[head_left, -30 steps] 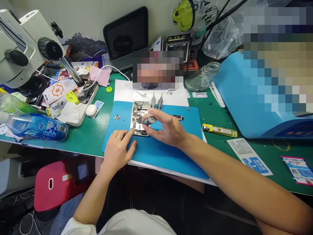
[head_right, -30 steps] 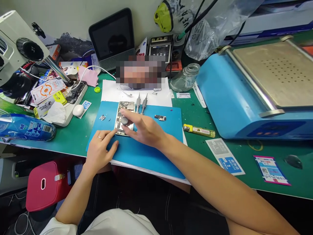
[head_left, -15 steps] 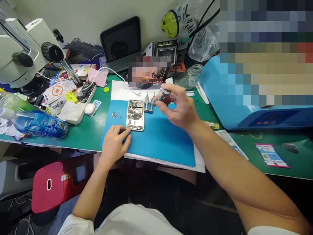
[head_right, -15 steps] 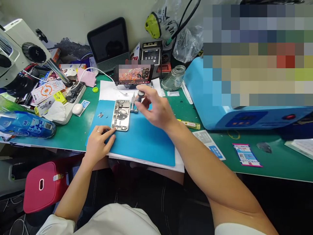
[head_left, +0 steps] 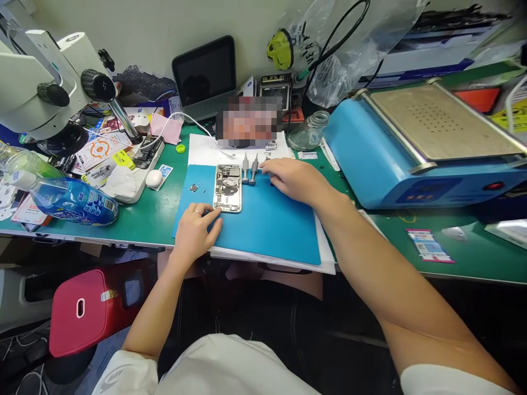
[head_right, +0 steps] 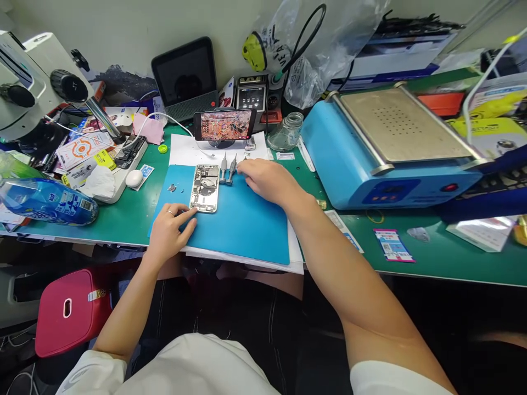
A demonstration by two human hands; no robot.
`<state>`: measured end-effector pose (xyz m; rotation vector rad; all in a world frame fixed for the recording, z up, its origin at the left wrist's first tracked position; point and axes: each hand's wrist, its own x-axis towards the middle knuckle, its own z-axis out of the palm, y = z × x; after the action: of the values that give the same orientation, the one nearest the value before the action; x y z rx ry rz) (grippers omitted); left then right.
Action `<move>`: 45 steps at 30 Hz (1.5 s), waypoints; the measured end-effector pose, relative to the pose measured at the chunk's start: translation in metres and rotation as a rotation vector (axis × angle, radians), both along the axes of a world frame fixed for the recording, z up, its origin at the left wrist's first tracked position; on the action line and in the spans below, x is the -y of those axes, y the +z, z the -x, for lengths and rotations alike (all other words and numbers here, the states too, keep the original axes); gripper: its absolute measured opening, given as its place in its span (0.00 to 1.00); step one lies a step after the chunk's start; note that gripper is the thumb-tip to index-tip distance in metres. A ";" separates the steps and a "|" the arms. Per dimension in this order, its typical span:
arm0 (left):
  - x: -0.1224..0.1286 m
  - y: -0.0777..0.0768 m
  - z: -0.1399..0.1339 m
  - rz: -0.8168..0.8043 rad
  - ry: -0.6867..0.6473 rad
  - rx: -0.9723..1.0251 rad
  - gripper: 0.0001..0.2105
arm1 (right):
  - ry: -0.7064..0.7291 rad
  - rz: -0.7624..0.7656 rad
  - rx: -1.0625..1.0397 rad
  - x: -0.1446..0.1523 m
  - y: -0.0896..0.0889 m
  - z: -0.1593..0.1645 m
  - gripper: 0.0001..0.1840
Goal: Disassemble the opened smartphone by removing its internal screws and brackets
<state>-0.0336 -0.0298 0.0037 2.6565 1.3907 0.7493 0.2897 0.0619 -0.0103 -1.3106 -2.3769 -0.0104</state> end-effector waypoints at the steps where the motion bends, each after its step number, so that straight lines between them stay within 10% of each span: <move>1: 0.000 0.000 0.000 0.000 0.001 -0.002 0.14 | 0.020 0.009 -0.011 0.000 -0.001 0.001 0.15; 45: 0.002 -0.001 -0.002 0.008 0.007 -0.019 0.15 | 0.071 0.042 -0.514 0.008 -0.002 0.024 0.10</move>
<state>-0.0318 -0.0320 0.0025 2.6612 1.4055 0.7193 0.2653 0.0538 -0.0123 -1.0843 -1.9867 0.3557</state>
